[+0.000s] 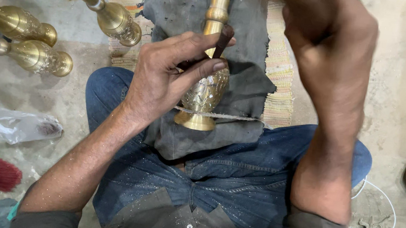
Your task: The person sits cross-legged on the floor with an engraved brass vase on their lap. They hold a punch against the vase's patterned surface and repeatedly strike it with a wooden mallet, repositioning the punch to work different spots of the design, occasionally steadying the vase and adjusting a cord around its base.
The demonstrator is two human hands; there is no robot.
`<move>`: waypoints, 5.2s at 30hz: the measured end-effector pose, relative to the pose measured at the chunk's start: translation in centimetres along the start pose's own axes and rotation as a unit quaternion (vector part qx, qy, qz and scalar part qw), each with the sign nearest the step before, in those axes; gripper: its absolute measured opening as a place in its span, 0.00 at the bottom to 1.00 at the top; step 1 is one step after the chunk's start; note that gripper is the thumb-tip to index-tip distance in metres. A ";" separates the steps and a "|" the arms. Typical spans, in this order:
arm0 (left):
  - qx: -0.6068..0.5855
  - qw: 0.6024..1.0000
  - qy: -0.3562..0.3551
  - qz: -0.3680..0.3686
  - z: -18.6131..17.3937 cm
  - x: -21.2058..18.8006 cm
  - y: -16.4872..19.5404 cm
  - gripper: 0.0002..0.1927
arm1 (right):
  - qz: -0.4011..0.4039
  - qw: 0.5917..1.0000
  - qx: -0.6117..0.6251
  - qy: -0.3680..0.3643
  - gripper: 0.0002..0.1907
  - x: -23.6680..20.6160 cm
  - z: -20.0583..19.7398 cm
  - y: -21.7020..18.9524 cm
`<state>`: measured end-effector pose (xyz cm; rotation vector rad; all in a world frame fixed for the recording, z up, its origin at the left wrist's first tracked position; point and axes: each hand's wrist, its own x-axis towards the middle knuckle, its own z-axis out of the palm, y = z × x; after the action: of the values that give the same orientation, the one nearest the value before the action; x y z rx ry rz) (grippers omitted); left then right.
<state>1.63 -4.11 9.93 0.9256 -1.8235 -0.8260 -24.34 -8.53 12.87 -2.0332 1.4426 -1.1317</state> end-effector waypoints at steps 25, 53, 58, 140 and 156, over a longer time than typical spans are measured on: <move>0.044 0.997 -0.056 -0.019 -1.0 0.9 -0.1 0.19 | -0.213 0.934 -0.286 -0.001 0.15 0.9 0.1 -3.0; -0.049 0.994 -0.050 -0.085 -1.1 1.2 -0.5 0.17 | -0.165 0.958 -0.236 -0.011 0.14 0.4 -0.1 -2.3; 0.062 0.994 -0.005 -0.094 -0.2 0.6 0.0 0.13 | -0.182 0.963 -0.200 0.002 0.14 0.2 -0.2 -2.3; 0.049 0.997 0.017 -0.049 -0.1 0.5 0.0 0.16 | -0.216 0.934 -0.283 0.042 0.14 0.7 0.1 -1.3; 0.041 0.999 -0.005 -0.035 -0.1 0.7 -0.9 0.17 | -0.119 0.977 -0.174 -0.027 0.13 0.6 -0.5 -0.8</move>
<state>1.78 -5.16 9.51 1.0456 -1.8536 -0.8040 -24.20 -8.72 13.93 -2.5139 1.4836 -0.9523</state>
